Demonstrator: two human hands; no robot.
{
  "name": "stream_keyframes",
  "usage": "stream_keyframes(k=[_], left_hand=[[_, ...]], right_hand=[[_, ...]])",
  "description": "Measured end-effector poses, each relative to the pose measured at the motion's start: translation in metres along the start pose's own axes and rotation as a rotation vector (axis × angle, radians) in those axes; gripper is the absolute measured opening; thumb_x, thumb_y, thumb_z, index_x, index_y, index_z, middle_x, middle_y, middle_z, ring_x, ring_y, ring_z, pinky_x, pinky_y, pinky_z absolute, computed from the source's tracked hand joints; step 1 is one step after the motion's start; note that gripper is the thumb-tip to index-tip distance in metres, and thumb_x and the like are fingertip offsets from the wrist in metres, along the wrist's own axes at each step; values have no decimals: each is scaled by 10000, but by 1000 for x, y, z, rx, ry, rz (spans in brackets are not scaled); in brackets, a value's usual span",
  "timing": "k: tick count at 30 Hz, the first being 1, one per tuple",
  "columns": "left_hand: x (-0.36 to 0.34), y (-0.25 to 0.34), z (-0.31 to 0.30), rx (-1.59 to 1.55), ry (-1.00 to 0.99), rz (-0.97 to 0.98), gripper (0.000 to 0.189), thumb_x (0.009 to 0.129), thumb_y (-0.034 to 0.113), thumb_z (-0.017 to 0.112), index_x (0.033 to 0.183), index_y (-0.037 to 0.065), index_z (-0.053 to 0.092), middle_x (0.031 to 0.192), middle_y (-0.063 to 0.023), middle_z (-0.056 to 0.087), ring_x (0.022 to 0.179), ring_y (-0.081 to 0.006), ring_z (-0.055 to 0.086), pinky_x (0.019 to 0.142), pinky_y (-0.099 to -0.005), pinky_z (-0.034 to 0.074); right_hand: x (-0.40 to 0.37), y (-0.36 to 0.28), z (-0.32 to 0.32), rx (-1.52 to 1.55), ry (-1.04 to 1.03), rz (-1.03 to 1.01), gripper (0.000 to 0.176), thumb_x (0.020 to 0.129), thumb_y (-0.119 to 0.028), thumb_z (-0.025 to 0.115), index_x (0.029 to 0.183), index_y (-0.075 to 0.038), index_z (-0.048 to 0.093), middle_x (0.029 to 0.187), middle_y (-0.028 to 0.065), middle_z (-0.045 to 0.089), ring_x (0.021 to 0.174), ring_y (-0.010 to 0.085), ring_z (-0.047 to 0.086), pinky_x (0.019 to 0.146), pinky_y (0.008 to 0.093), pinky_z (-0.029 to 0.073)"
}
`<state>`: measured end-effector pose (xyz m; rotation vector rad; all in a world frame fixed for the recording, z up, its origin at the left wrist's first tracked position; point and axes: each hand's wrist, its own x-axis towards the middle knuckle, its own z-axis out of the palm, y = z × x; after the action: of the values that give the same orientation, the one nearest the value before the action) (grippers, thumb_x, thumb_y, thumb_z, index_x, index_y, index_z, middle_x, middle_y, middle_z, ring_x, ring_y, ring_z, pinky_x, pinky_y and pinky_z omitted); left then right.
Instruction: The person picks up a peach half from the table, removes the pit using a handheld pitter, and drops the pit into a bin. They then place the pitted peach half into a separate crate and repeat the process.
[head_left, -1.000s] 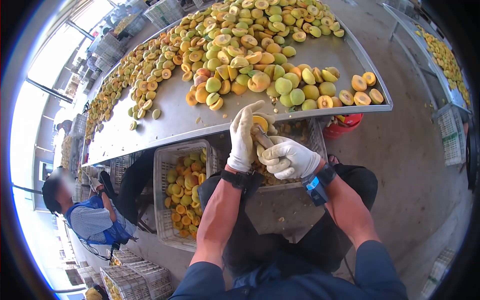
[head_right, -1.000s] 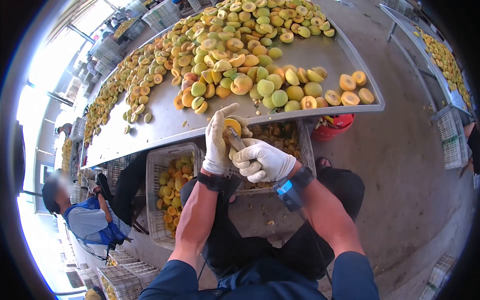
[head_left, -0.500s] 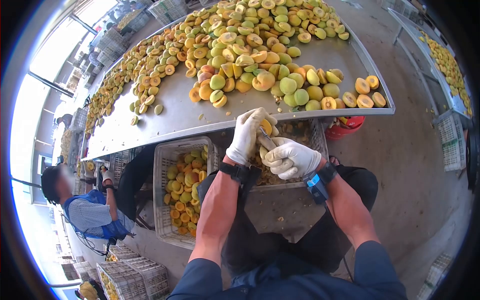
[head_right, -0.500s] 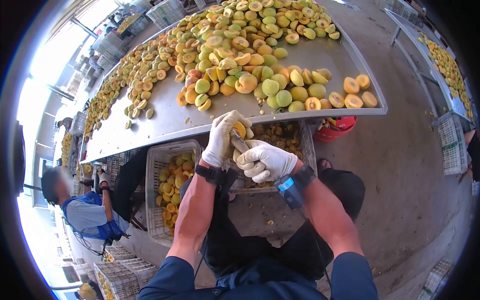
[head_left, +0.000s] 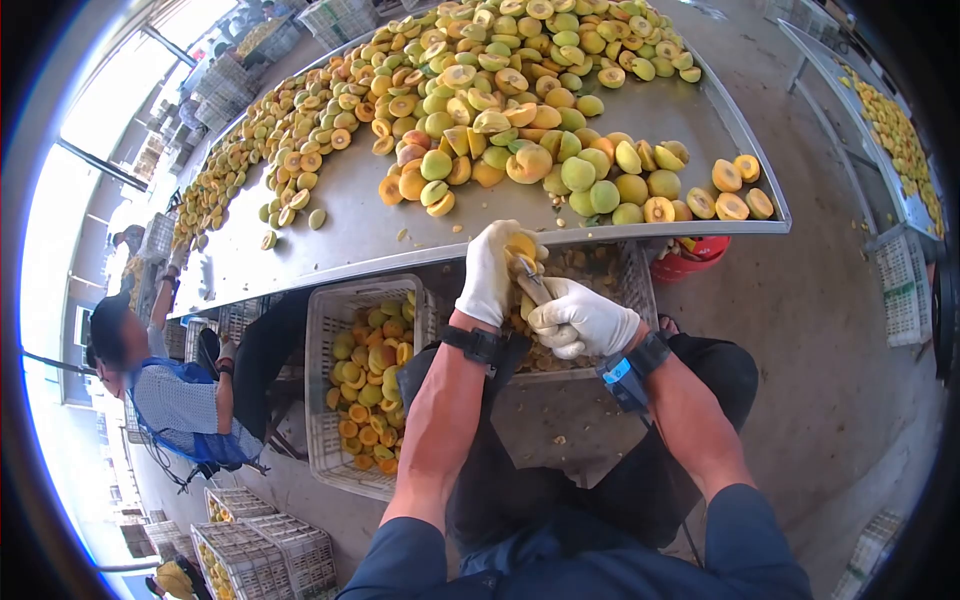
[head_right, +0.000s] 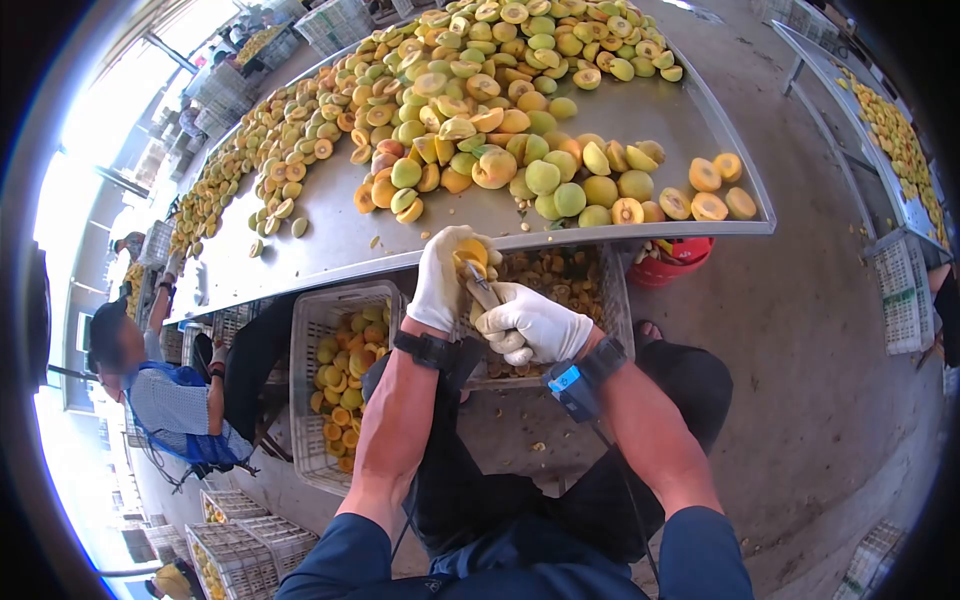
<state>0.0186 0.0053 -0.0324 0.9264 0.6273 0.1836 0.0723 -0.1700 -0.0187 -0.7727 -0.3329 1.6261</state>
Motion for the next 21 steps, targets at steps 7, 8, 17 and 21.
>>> stream_keyframes(k=[7,8,17,21], left_hand=[[-3,16,-11,-184,89,16,393,943,304,466,1095,-18,633,903,-167,678,707,-265,643,635,-378,551],[-2,13,-16,-113,42,71,382,947,287,465,1101,-14,641,917,-158,684,712,-254,647,646,-365,552],[-30,6,-10,762,55,236,318,880,176,735,1116,-21,652,902,-49,688,739,-82,608,653,-217,495],[-30,-17,-9,1029,-203,484,321,851,280,745,1110,92,722,900,-126,730,807,-249,710,763,-339,549]], right_hand=[[-17,-13,11,-724,261,-33,278,881,-118,610,1117,-5,516,701,6,513,456,58,451,390,239,366],[-11,-9,0,-980,358,-81,446,851,-127,596,1252,25,474,760,109,615,561,212,613,508,347,493],[-13,5,-12,-1605,595,4,655,832,-120,487,1466,-12,362,992,257,679,937,419,656,834,486,510],[-12,2,-10,-1690,568,-36,602,862,-121,471,1450,-13,397,997,249,683,935,415,659,826,489,514]])
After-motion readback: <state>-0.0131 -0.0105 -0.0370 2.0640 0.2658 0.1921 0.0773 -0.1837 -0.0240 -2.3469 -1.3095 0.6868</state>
